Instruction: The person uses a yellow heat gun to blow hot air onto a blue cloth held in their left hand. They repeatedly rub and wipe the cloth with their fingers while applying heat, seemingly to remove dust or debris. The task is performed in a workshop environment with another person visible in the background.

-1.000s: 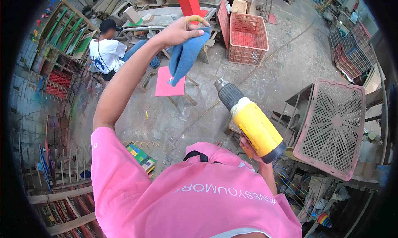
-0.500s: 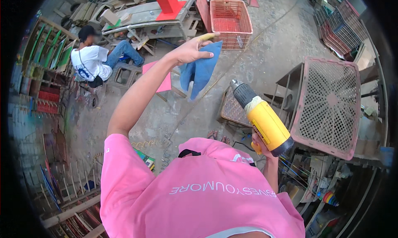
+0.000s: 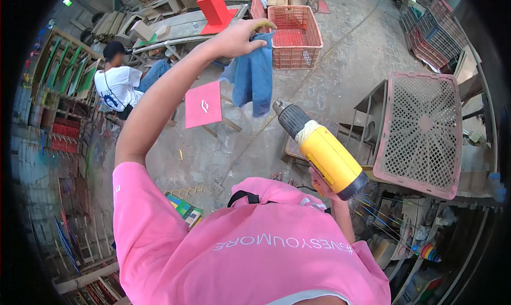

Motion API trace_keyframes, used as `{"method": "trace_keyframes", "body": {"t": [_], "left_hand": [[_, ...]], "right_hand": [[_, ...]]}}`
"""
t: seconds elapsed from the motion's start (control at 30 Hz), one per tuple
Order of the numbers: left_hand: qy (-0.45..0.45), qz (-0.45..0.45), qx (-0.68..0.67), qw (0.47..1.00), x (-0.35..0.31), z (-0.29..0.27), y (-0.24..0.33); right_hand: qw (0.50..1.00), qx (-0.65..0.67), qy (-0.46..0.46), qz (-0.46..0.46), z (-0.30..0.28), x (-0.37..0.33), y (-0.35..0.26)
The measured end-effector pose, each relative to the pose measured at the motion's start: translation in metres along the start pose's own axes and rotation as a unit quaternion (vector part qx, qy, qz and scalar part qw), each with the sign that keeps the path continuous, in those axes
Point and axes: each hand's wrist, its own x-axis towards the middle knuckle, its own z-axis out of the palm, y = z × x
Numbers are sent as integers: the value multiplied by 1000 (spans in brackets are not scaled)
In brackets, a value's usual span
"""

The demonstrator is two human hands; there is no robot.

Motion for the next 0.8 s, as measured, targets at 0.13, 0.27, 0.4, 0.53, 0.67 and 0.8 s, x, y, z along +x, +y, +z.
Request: {"method": "trace_keyframes", "body": {"t": [0.13, 0.27, 0.4, 0.53, 0.67, 0.8], "left_hand": [[5, -70, -42, 997, -11, -15, 10], [33, -95, -59, 993, -23, -18, 7], [41, -114, -57, 991, -34, -20, 17], [47, -94, 1, 994, -40, -25, 36], [58, -38, 20, 997, -47, -27, 37], [25, -63, 13, 998, -53, -35, 38]], "right_hand": [[992, -117, -36, 27, 3, 8, -2], [990, -116, -79, -14, 9, 13, 0], [979, -179, -89, -43, 17, 13, 22], [973, -206, -93, -32, 33, 24, 16], [971, -201, -92, -92, 49, 36, -3], [976, -165, -88, -110, 58, 39, -4]]}}
